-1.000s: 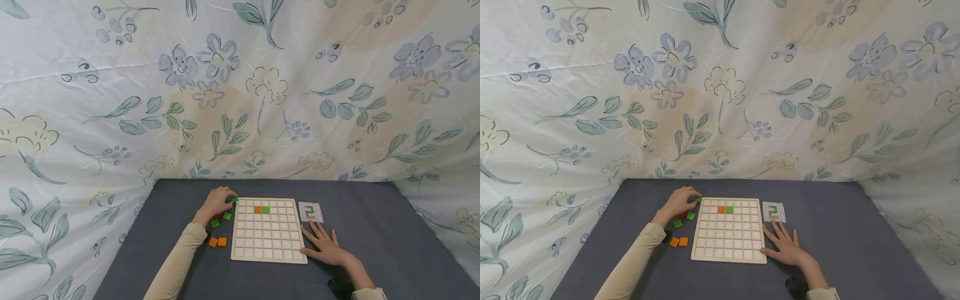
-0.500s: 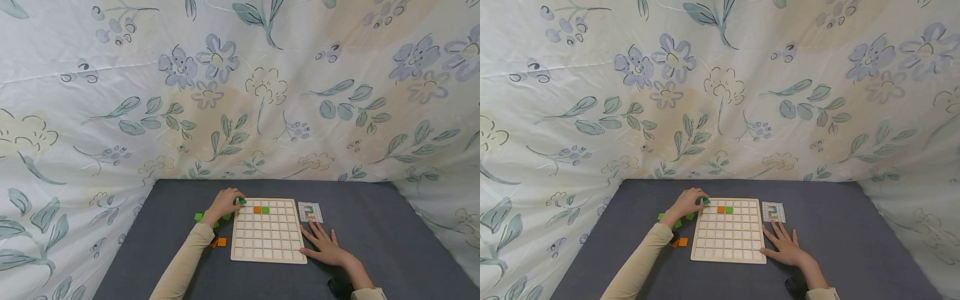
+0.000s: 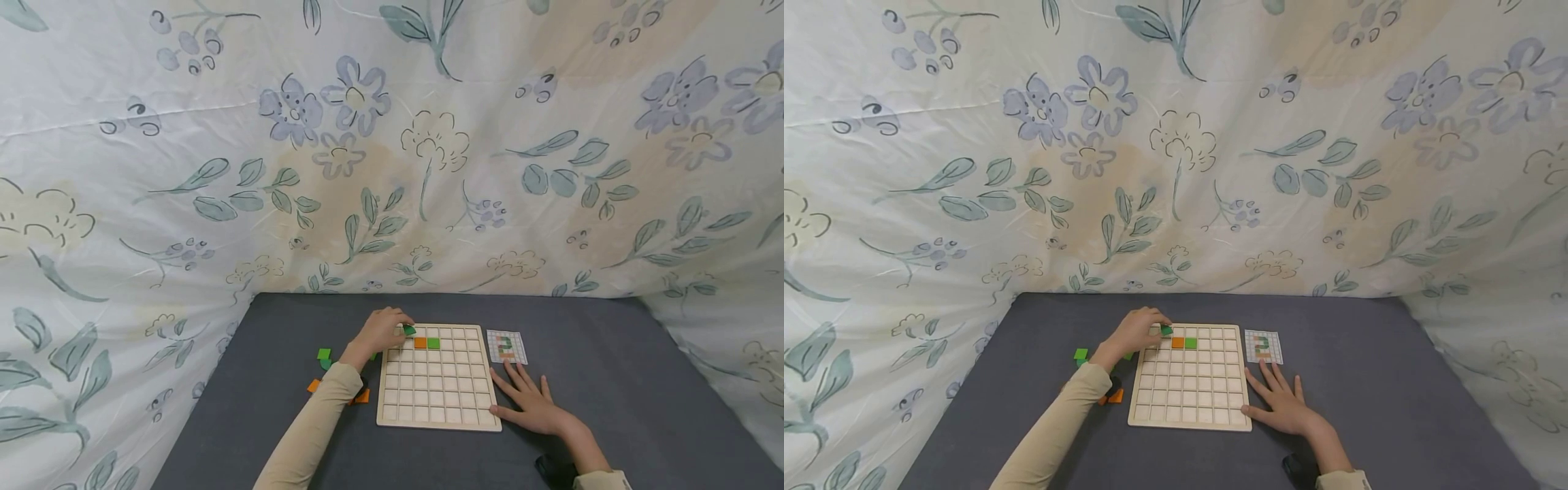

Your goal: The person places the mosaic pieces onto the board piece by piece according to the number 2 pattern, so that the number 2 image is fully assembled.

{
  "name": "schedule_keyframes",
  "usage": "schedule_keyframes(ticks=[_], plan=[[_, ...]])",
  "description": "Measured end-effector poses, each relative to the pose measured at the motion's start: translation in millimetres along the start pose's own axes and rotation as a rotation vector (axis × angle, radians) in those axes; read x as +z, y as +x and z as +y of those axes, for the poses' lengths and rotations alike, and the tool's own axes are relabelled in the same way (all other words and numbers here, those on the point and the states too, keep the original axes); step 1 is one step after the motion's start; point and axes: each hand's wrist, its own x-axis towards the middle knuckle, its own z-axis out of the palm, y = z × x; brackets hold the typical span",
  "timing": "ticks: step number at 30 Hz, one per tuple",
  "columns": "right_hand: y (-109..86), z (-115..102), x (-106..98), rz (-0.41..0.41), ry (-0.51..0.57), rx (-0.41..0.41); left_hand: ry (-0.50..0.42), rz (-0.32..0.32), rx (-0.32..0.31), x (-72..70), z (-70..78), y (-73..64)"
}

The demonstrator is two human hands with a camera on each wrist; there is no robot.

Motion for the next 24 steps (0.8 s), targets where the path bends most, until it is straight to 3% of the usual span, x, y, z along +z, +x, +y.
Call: schedule_keyframes(ticks=[14, 24], plan=[[-2.0, -11.4, -5.2, -0.018, -0.008, 0.011, -0.005, -0.036, 0.029, 6.9, 17.2, 13.6], [-0.8, -6.6, -3.7, -0.007, -0.009, -0.008, -0.010, -0.061, 0.096, 13.1, 25.7, 21.3]])
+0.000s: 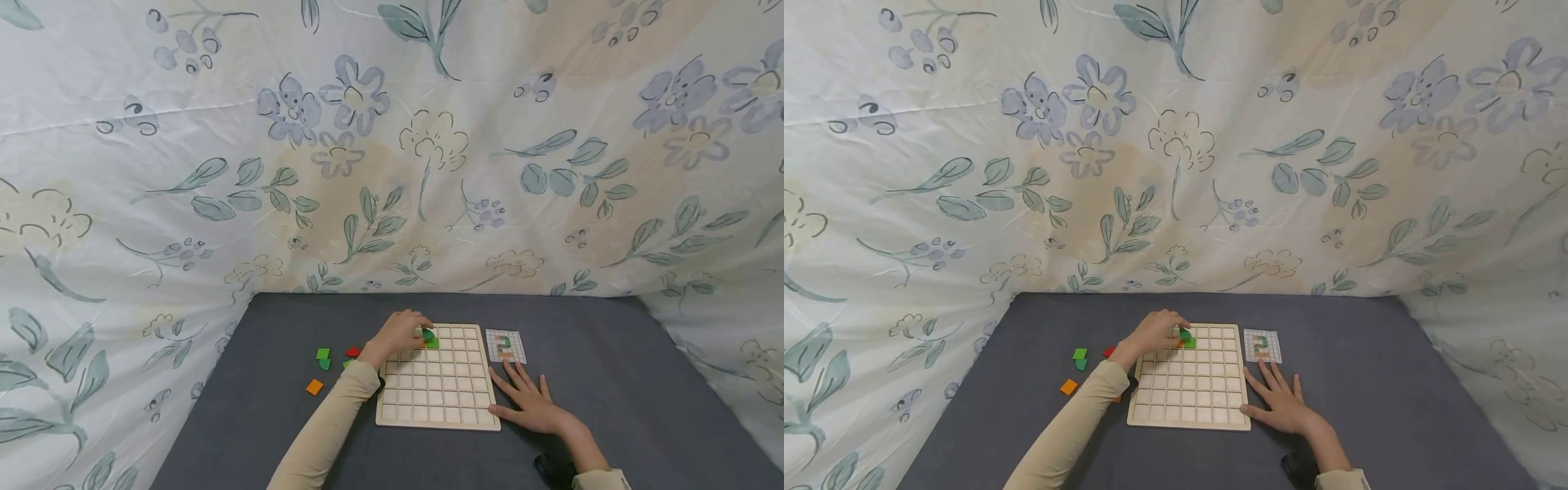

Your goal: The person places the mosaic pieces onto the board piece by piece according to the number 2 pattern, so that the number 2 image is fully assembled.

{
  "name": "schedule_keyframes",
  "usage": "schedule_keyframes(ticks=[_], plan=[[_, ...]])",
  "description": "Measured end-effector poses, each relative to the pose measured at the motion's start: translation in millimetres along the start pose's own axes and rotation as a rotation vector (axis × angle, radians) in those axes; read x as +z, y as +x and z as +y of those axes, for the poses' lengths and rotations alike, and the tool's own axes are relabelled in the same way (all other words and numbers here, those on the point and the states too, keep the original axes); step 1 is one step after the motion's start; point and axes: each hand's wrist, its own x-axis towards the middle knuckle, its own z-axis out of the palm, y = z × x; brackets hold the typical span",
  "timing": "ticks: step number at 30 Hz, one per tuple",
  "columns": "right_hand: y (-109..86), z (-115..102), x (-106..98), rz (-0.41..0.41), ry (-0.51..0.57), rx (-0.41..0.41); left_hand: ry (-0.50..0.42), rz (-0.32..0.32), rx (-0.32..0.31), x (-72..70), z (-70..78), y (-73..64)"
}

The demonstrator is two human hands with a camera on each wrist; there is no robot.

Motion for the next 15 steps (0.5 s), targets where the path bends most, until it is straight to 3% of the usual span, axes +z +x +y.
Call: schedule_keyframes(ticks=[8, 15], plan=[[-0.2, -2.0, -1.3, -0.006, -0.016, 0.021, -0.050, 0.000, 0.081, 5.1, 3.3, 6.1], [0.3, -1.9, -0.9, -0.014, -0.018, 0.028, -0.030, -0.037, 0.024, 9.2, 13.6, 9.3]])
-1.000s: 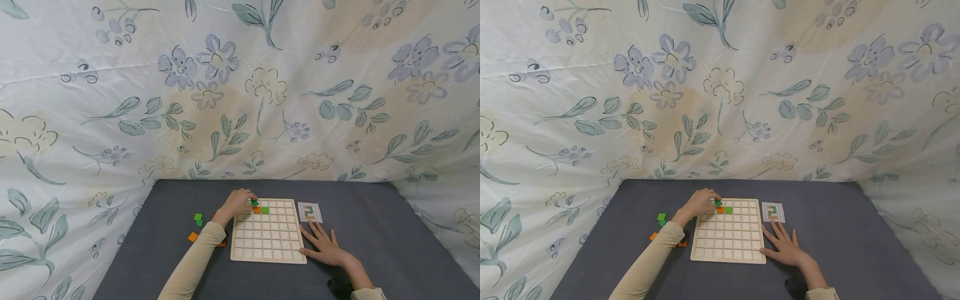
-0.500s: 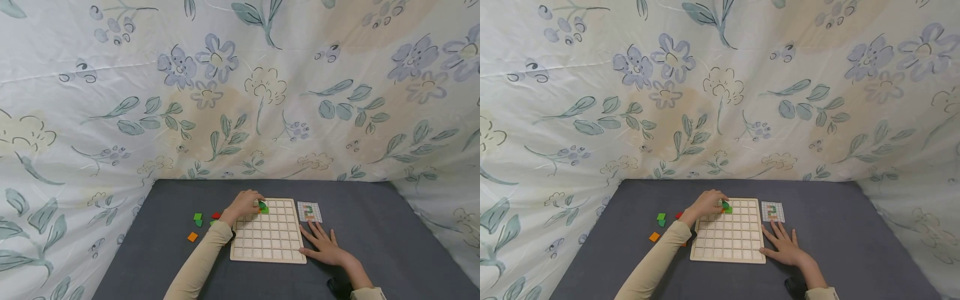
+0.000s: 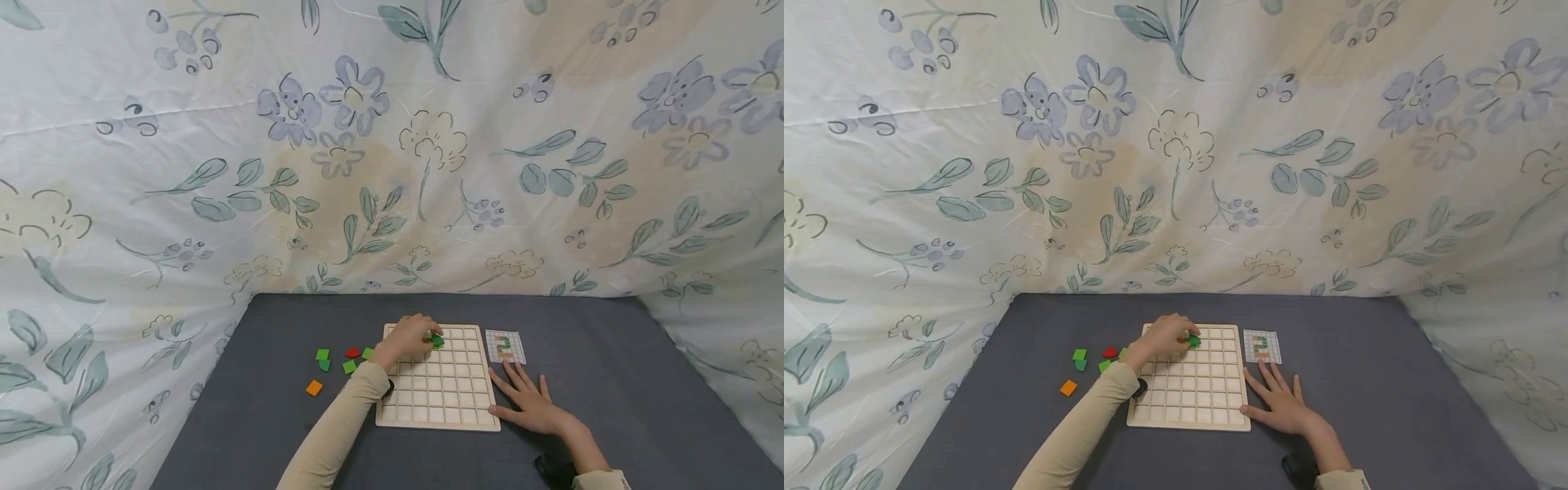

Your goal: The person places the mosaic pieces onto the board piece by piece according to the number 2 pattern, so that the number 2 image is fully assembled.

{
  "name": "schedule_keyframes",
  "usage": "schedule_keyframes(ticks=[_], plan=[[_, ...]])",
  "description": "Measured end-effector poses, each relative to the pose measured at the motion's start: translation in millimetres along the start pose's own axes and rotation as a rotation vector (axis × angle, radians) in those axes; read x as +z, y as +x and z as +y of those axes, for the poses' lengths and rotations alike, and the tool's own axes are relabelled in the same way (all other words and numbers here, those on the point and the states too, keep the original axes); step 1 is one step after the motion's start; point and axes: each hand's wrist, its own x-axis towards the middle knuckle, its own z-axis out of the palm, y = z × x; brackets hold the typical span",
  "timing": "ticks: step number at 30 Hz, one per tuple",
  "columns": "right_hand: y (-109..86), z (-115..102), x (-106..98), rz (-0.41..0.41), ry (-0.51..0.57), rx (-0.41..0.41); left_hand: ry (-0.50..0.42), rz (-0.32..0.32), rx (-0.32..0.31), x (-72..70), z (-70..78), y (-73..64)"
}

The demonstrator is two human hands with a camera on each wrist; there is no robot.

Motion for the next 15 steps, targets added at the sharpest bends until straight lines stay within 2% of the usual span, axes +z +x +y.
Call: schedule_keyframes(ticks=[15], plan=[[0.4, -2.3, 1.4, 0.012, -0.016, 0.012, 0.051, -0.032, 0.000, 1.8, 8.9, 6.6]])
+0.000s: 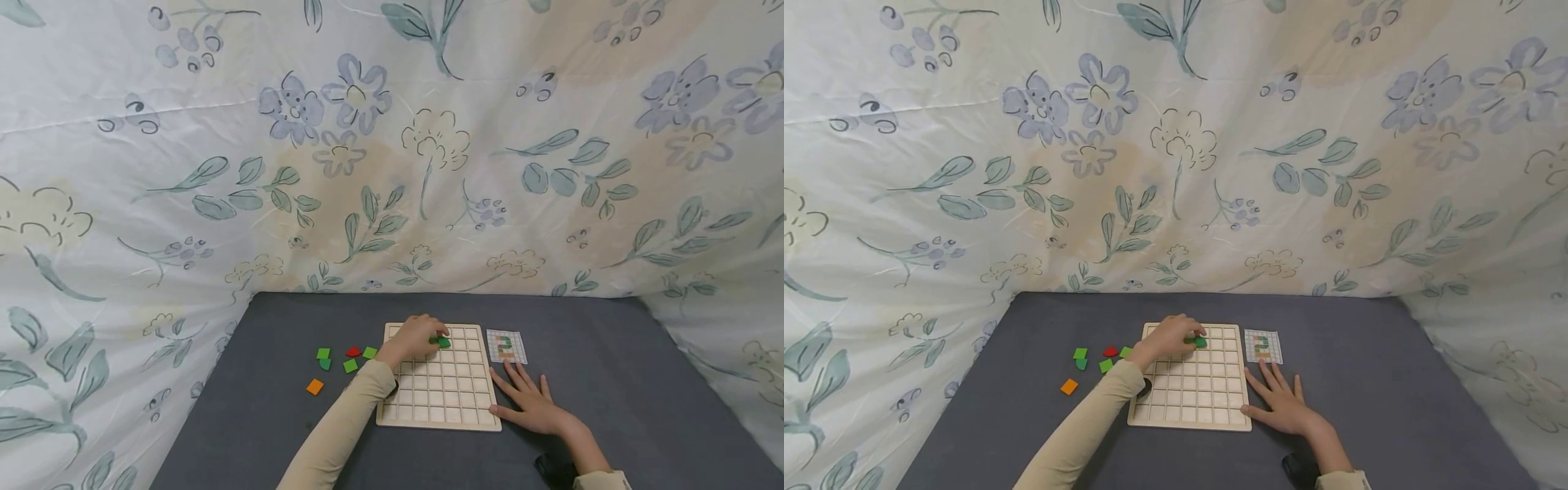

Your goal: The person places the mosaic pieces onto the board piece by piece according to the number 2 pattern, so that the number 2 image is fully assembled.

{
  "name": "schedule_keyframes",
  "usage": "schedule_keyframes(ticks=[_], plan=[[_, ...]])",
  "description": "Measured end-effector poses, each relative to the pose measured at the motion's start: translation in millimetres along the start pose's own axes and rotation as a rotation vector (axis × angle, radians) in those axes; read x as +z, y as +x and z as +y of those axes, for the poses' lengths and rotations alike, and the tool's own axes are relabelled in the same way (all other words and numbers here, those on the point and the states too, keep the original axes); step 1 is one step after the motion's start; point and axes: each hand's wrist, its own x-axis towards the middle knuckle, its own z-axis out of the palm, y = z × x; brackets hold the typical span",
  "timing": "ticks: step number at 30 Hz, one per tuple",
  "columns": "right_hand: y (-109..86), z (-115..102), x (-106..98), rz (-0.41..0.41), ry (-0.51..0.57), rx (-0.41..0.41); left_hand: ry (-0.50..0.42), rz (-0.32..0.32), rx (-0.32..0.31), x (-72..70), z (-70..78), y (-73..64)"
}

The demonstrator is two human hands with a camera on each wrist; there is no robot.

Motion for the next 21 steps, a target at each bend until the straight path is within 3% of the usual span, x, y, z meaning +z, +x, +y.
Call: schedule_keyframes(ticks=[21], plan=[[0.8, 3.5, 0.4, -0.006, 0.015, 0.002, 0.066, -0.021, 0.006, 2.4, 2.7, 1.8]])
